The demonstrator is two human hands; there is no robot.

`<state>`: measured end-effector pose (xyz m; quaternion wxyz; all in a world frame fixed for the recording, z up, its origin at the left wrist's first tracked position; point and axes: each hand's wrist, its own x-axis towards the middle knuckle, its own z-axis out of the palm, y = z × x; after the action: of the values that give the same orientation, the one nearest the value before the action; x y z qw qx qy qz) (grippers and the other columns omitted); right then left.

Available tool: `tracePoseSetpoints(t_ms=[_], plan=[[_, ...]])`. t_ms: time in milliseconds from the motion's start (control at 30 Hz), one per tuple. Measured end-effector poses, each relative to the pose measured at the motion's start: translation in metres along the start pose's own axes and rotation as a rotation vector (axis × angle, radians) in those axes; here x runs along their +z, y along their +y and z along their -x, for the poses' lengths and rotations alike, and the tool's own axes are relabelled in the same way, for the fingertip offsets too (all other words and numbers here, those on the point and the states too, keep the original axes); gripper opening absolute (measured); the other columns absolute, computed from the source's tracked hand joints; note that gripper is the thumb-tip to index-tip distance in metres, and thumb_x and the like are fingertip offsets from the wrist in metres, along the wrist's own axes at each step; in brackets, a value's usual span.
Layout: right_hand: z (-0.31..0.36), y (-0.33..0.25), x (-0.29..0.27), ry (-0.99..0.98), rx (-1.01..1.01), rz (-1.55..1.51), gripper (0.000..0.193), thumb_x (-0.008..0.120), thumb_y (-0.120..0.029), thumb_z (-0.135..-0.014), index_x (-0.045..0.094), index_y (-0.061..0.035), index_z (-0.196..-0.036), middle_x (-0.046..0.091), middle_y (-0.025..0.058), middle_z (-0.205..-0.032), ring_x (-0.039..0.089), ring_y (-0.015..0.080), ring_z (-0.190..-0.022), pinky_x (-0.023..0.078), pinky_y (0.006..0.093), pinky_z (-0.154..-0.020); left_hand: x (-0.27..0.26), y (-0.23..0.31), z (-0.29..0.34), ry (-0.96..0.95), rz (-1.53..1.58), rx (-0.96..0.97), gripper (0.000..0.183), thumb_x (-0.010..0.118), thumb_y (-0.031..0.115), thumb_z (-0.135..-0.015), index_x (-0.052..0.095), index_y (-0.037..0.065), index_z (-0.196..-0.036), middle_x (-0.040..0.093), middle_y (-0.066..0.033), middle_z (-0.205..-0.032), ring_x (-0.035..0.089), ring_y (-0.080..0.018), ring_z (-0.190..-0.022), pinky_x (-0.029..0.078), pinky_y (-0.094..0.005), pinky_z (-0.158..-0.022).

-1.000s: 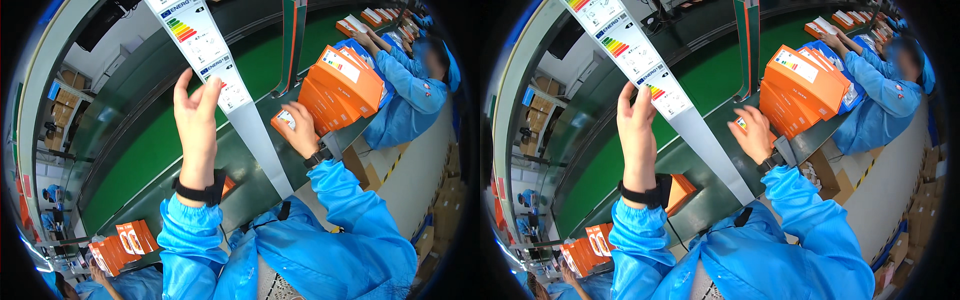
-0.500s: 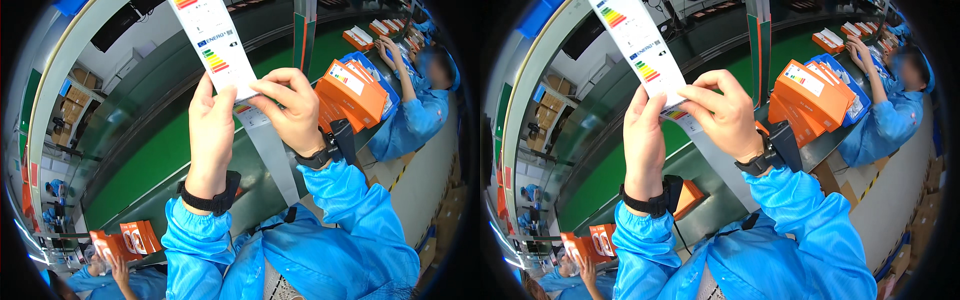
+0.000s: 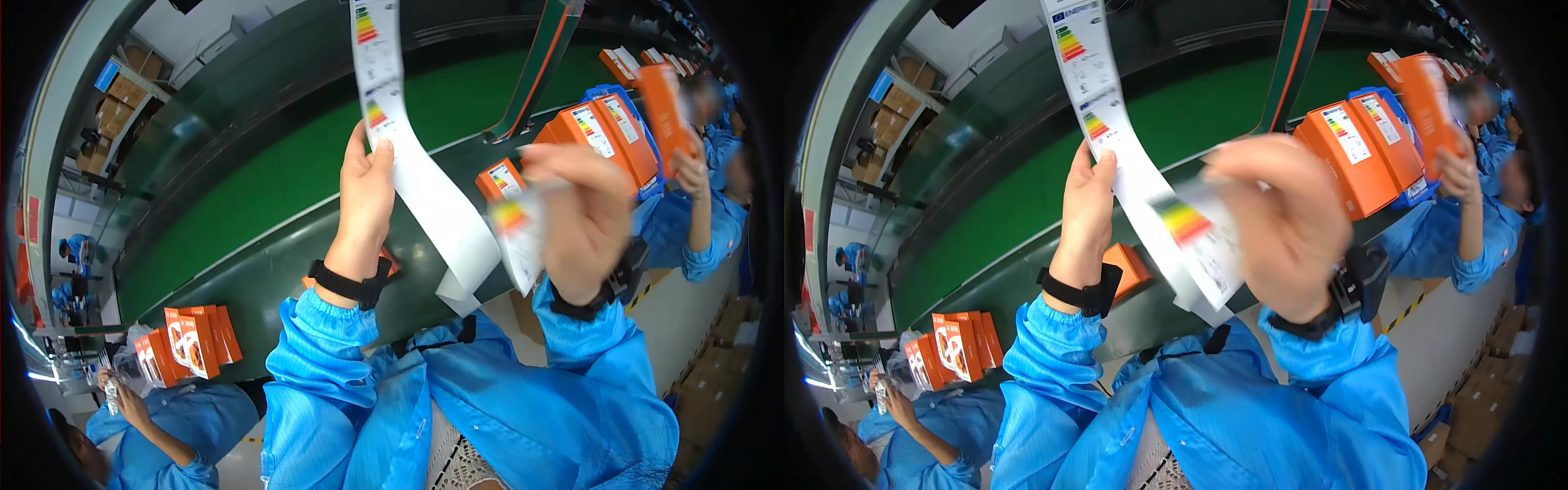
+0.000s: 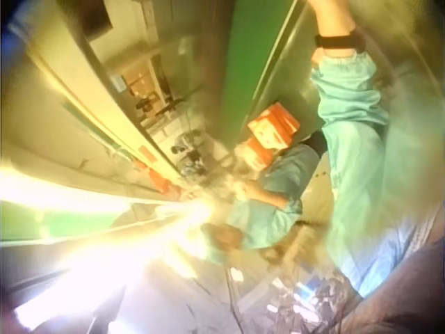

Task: Applying energy labels to orange product boxes on a conveyor belt.

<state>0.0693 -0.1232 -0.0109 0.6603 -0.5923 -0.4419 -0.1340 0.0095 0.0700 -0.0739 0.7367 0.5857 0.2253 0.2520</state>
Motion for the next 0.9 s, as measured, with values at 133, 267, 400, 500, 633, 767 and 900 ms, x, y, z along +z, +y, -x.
tracePoseSetpoints(t_ms=[133, 267, 400, 500, 633, 767, 900], plan=[[0.014, 0.030, 0.037, -0.506, 0.322, 0.084, 0.043, 0.057, -0.003, -0.088, 0.049, -0.0037, -0.131, 0.063, 0.0185, -0.090, 0.063, 0.0275, -0.079, 0.050, 0.0344, -0.071, -0.026, -0.018, 0.040, 0.166, -0.284, 0.110, 0.065, 0.059, 0.023, -0.094, 0.026, -0.003, -0.143, 0.059, -0.0136, -0.110, 0.055, -0.0195, -0.105, 0.045, -0.0326, -0.091], [0.029, 0.036, 0.065, -0.808, 0.320, 0.091, 0.065, 0.058, -0.003, -0.087, 0.032, -0.0098, -0.146, 0.064, 0.0186, -0.085, 0.062, 0.0348, -0.077, 0.050, 0.0390, -0.072, -0.060, -0.006, 0.085, -0.122, -0.299, -0.017, 0.074, 0.071, 0.002, -0.082, 0.028, -0.001, -0.141, 0.063, -0.0050, -0.084, 0.060, -0.0112, -0.086, 0.048, -0.0261, -0.083], [0.062, 0.036, 0.100, -0.562, 0.405, 0.089, 0.085, 0.075, -0.009, -0.075, 0.029, -0.0074, -0.146, 0.068, 0.0156, -0.103, 0.065, 0.0331, -0.097, 0.052, 0.0362, -0.084, -0.093, -0.023, 0.103, 0.133, -0.058, 0.015, 0.061, 0.065, -0.005, -0.085, 0.032, 0.002, -0.136, 0.066, -0.0065, -0.086, 0.062, -0.0113, -0.083, 0.050, -0.0250, -0.077], [0.092, 0.060, 0.121, -0.598, 0.689, -0.071, 0.053, 0.074, -0.012, -0.080, 0.052, 0.0018, -0.126, 0.069, 0.0156, -0.094, 0.068, 0.0214, -0.075, 0.056, 0.0298, -0.068, -0.127, -0.029, 0.118, 0.273, 0.068, -0.030, 0.060, 0.065, -0.005, -0.085, 0.032, 0.002, -0.135, 0.067, -0.0074, -0.086, 0.063, -0.0127, -0.088, 0.051, -0.0273, -0.079], [0.111, 0.063, 0.155, -0.634, 1.073, -0.368, 0.026, 0.071, -0.015, -0.084, 0.065, 0.0038, -0.102, 0.069, 0.0100, -0.080, 0.063, 0.0106, -0.059, 0.052, 0.0252, -0.053, -0.163, -0.044, 0.137, 0.321, 0.098, -0.092, 0.069, 0.069, -0.004, -0.081, 0.030, 0.002, -0.138, 0.061, -0.0140, -0.112, 0.058, -0.0174, -0.108, 0.051, -0.0320, -0.086], [0.140, 0.083, 0.185, -0.577, 0.998, -0.182, 0.023, 0.065, -0.018, -0.088, 0.068, 0.0050, -0.086, 0.064, 0.0071, -0.063, 0.057, 0.0080, -0.048, 0.047, 0.0238, -0.045, -0.213, -0.075, 0.155, 0.363, -0.472, -0.078, 0.094, 0.078, -0.001, -0.071, 0.021, 0.003, -0.145, 0.040, -0.0186, -0.140, 0.043, -0.0254, -0.129, 0.045, -0.0369, -0.100], [0.171, 0.087, 0.214, -0.790, 1.062, -0.060, 0.026, 0.069, -0.022, -0.086, 0.070, 0.0041, -0.086, 0.064, 0.0046, -0.063, 0.053, 0.0063, -0.045, 0.043, 0.0215, -0.041, -0.252, -0.123, 0.163, 0.047, -0.821, -0.174, 0.124, 0.086, 0.003, -0.055, 0.008, 0.008, -0.151, 0.019, -0.0186, -0.154, 0.022, -0.0337, -0.142, 0.025, -0.0382, -0.115]])
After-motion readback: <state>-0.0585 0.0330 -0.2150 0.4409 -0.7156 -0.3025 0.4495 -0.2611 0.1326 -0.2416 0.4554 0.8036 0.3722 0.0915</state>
